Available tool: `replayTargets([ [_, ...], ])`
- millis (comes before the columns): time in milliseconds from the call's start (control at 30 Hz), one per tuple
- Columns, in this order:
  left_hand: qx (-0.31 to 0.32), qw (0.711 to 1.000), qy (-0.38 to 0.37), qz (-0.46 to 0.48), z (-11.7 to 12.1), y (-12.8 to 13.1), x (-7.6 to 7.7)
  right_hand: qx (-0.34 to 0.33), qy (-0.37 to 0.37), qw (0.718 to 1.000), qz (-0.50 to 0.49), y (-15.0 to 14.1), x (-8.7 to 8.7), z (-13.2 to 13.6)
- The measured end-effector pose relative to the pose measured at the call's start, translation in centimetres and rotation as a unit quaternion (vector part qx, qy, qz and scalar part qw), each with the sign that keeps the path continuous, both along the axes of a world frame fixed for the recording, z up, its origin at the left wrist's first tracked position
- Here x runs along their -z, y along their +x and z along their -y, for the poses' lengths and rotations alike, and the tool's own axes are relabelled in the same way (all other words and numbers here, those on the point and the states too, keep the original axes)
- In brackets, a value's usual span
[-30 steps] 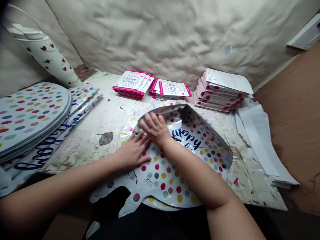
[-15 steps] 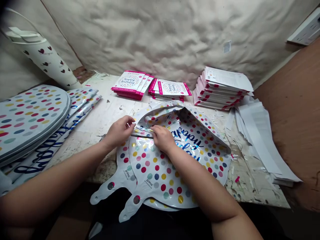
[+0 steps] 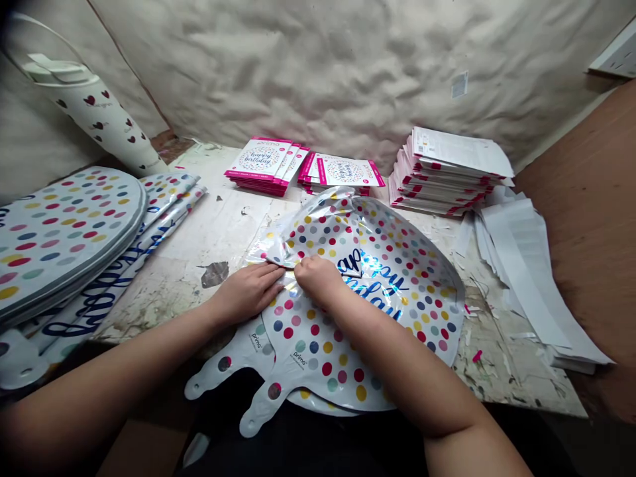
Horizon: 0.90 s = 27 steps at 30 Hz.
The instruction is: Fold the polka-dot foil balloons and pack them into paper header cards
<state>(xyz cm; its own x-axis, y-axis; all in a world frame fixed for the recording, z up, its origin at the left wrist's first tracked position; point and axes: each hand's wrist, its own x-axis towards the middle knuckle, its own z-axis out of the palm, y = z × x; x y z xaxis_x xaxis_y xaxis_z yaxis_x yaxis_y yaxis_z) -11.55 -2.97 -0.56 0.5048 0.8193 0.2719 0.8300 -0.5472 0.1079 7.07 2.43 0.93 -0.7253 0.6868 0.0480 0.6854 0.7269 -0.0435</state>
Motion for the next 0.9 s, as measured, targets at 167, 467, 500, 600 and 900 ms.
replayTargets([
  [167, -0.008, 0.997, 0.058, -0.052, -1.9, -1.3, -1.5, 0.007, -0.01, 1.0, -0.005, 0.2, -0.1, -0.1],
  [467, 0.048, 0.997, 0.06, 0.007, -2.5, 1.2, -2.6, 0.103, 0.032, 0.994, -0.036, -0.5, -0.2, -1.4],
  [500, 0.065, 0.998, 0.023, 0.006, -2.0, 1.6, -2.0, 0.116, 0.037, 0.992, -0.039, 0.5, -1.1, -2.0],
  [600, 0.045, 0.996, -0.071, -0.015, -1.1, 2.1, -0.2, 0.207, 0.118, 0.968, -0.077, 5.7, -6.3, -3.7],
  [900, -0.004, 0.977, -0.176, 0.12, -1.9, 0.9, -1.8, 0.036, 0.189, 0.95, -0.245, 16.1, -14.2, 2.3],
])
